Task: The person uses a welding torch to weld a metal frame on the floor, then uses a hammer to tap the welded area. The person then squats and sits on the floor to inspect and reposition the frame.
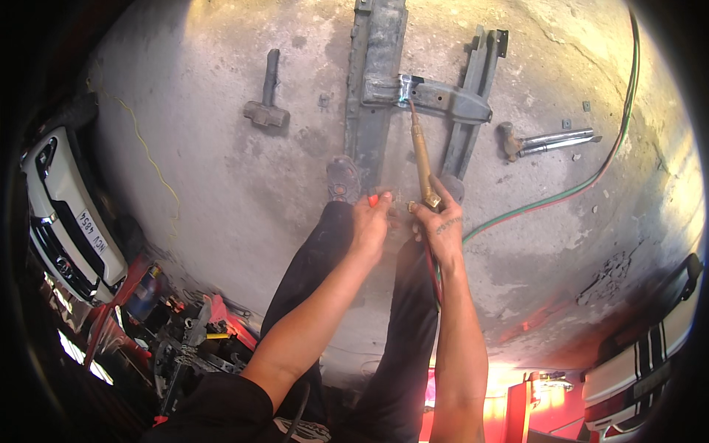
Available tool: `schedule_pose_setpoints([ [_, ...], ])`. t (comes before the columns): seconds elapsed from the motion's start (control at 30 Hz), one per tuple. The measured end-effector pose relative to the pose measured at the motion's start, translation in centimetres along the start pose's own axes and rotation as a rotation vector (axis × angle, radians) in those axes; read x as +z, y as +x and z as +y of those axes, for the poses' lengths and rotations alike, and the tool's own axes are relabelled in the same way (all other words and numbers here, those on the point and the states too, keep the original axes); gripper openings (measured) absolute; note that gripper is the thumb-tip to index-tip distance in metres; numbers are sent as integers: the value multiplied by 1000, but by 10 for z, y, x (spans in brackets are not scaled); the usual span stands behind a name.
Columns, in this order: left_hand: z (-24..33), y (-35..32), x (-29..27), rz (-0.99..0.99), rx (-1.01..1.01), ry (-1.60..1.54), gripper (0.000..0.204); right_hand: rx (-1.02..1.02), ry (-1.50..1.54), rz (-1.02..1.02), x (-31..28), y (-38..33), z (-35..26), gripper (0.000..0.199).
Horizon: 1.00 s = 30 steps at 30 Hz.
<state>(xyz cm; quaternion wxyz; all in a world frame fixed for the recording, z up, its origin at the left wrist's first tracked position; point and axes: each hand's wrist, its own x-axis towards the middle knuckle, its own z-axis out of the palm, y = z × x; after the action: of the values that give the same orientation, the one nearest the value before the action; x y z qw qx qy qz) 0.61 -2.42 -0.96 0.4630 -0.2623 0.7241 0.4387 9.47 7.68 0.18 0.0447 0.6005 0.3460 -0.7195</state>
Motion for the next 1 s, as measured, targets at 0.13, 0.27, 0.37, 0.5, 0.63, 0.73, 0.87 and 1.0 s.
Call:
schedule_pose_setpoints([
  [0.13,48,-21,7,-137,101,-136,22,7,23,-6,3,-3,-4,70],
  [0.27,129,-77,13,-495,126,-234,22,-134,-62,9,-5,2,9,70],
  [0.37,179,-131,2,-821,334,78,34,-174,-178,-7,-13,8,23,70],
  [0.5,205,-178,-11,-1043,602,330,33,41,16,-21,11,-3,-4,73],
  [0.63,196,-193,-5,-1100,680,435,29,-15,-58,2,-2,4,5,64],
  [0.73,189,-197,3,-1076,672,441,26,-37,-45,14,-8,8,8,66],
  [0.87,177,-182,11,-903,538,290,22,-2,-93,30,-6,4,-3,67],
  [1.0,125,-136,9,-705,408,67,18,67,-164,24,-8,9,3,67],
])
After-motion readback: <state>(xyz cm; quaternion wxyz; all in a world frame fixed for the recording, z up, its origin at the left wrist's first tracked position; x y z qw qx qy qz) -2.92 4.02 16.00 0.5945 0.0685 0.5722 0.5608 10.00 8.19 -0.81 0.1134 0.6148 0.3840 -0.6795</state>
